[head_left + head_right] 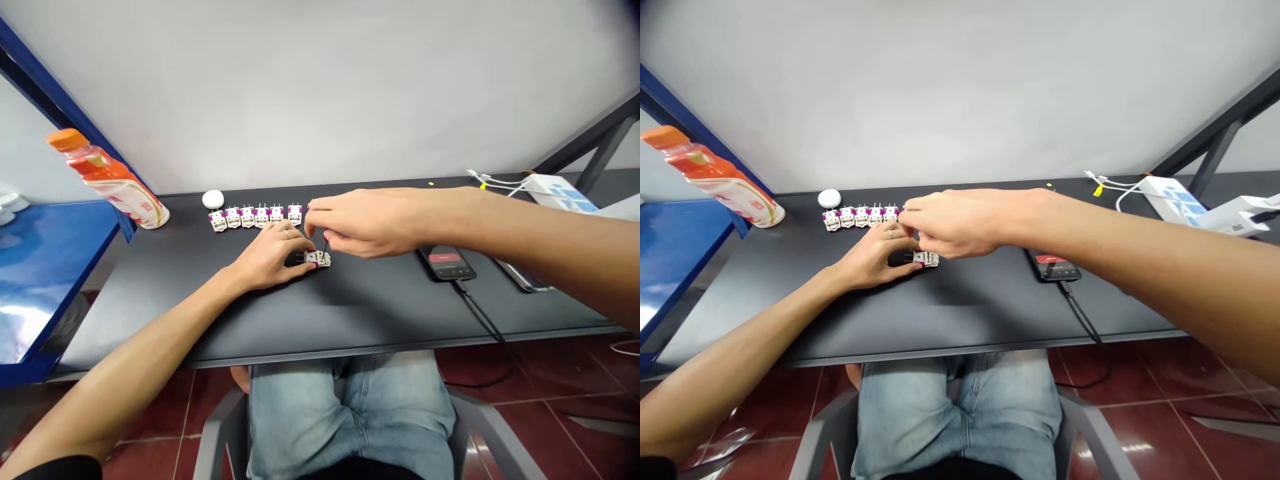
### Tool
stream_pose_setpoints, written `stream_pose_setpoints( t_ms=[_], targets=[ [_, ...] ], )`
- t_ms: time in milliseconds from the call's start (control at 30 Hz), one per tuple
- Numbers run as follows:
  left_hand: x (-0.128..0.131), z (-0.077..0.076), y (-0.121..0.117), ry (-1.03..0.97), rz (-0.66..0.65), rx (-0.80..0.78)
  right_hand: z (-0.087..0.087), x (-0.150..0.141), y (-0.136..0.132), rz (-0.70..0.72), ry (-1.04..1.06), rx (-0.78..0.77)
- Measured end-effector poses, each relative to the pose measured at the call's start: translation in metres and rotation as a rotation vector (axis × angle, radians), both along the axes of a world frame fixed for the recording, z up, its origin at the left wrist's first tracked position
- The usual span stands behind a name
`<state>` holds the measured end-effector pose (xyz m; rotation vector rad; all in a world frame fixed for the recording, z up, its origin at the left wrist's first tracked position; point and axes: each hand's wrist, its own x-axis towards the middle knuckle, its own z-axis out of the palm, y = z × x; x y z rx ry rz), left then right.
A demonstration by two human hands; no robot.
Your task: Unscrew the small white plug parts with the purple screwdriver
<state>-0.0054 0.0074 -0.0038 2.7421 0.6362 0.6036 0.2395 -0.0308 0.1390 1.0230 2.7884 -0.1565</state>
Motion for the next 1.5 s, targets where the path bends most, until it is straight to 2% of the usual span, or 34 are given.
stream_pose_setpoints(
  t_ms=[167,267,433,567,700,833,967,1133,1267,1400,1500],
  targets=[
    [0.0,-0.001,0.001,-0.009,0.012,0.009,0.002,-0.001,0.0,-0.1,-0.121,0.012],
    [0.001,0.0,0.0,-0.001,0.0,-0.008,0.002,-0.001,-0.001,-0.024,-0.056,-0.022],
    [0.002,0.002,-0.002,0.008,0.012,0.009,0.001,-0.001,-0.006,-0.069,-0.049,0.028],
    [0.003,0.002,-0.003,0.008,-0.001,0.01,0.0,0.001,-0.007,0.01,-0.02,0.02],
    [0.003,0.003,-0.003,0.012,0.003,0.015,-0.002,0.005,-0.007,-0.029,-0.033,0.058],
    [0.003,0.003,-0.004,-0.006,0.004,0.003,-0.002,0.006,-0.01,0.027,-0.02,0.056],
    [0.003,0.002,-0.004,0.001,0.007,0.007,-0.003,0.005,-0.011,-0.015,-0.057,0.096],
    [0.002,0.001,-0.003,-0.011,0.003,0.006,-0.004,0.005,-0.01,0.035,-0.008,0.104],
    [0.002,0.001,-0.003,0.002,0.007,0.011,-0.004,0.004,-0.009,-0.021,-0.047,0.101],
    [0.003,0.002,-0.003,-0.022,-0.008,0.008,-0.006,0.006,-0.007,0.085,0.064,0.052],
    [0.003,0.003,-0.004,-0.008,0.002,0.005,-0.008,0.008,-0.005,0.096,0.057,0.084]
  ],
)
